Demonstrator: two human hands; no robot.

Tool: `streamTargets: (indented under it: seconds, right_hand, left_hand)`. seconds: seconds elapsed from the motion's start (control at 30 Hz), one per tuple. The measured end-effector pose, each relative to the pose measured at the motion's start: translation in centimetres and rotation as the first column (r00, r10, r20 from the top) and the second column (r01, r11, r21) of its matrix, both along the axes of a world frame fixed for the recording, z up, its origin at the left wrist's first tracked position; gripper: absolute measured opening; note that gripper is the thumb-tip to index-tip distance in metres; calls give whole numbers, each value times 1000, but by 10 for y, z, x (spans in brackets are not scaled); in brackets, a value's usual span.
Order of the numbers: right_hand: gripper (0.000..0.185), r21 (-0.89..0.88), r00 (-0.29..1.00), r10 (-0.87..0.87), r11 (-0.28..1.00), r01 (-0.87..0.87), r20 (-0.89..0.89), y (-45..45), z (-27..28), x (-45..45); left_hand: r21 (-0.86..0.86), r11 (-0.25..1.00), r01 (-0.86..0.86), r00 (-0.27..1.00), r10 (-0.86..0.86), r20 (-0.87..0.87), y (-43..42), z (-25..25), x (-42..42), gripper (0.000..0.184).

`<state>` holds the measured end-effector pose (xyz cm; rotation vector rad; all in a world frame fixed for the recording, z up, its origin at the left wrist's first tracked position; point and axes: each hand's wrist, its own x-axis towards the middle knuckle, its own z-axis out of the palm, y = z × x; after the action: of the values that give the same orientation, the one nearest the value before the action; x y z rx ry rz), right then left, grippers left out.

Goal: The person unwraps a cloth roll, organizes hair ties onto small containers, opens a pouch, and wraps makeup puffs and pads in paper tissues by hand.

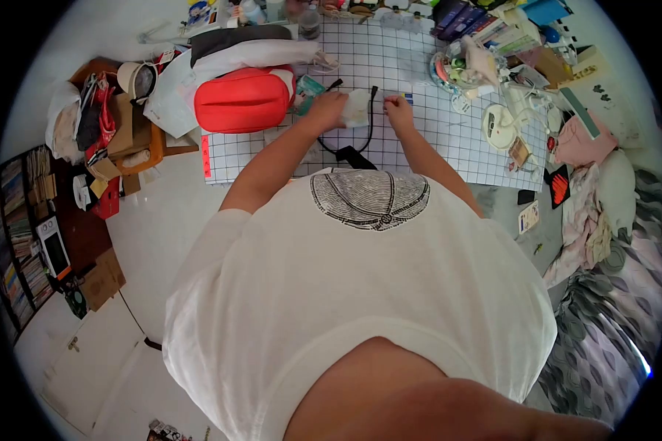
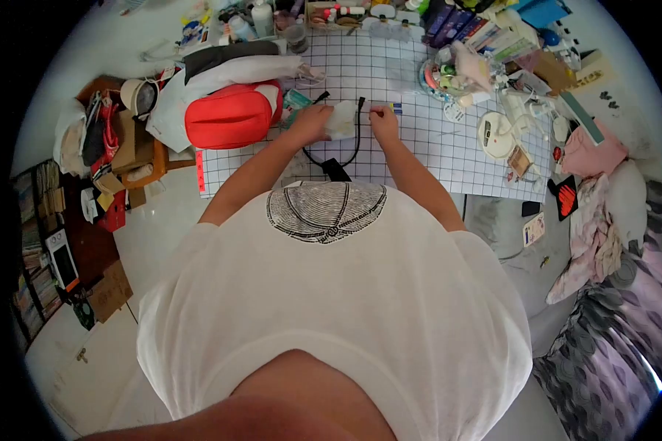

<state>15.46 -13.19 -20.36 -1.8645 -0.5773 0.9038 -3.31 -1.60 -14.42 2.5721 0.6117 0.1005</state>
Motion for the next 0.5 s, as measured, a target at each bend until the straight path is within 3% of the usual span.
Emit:
streamTargets:
  seconds: [0.07,0.17,0.27,0.37,0.43,0.47,0.5]
  right_hand:
    - [12,3,999,-16,1000,16,-42,-5,6,7]
    - [12,5,997,-18,1000,18,-72,-12,15,13]
    - [12,3,991,-7,1000,8,-137,-17,27,12]
    - [16,-36,976,66,997,-75,-208,-13,19,18]
    - [19,-39,962,103,992,-117,-254,-14,22,9]
    - [31,-113,959,202,967,-227,-198,-11,20,10]
    - [33,-68,961,226,969,-239,-157,-9,24,5]
  left_hand:
    - [232,973,-7,1000,12,-20,-3,-11,-1,70]
    - [136,981,-140,980,157,-121,-2,-9,3,67]
    - [96,980,-173,954,191,-231,6,-3,9,45]
    - [-58,985,-162,981,154,-119,18,-12,10,32]
    - [-29,991,-132,987,128,-102,20,-12,12,28]
    - [-15,993,-118,989,116,-95,20,-12,12,25]
    - [-43,994,-103,992,99,-80,22,-15,12,26]
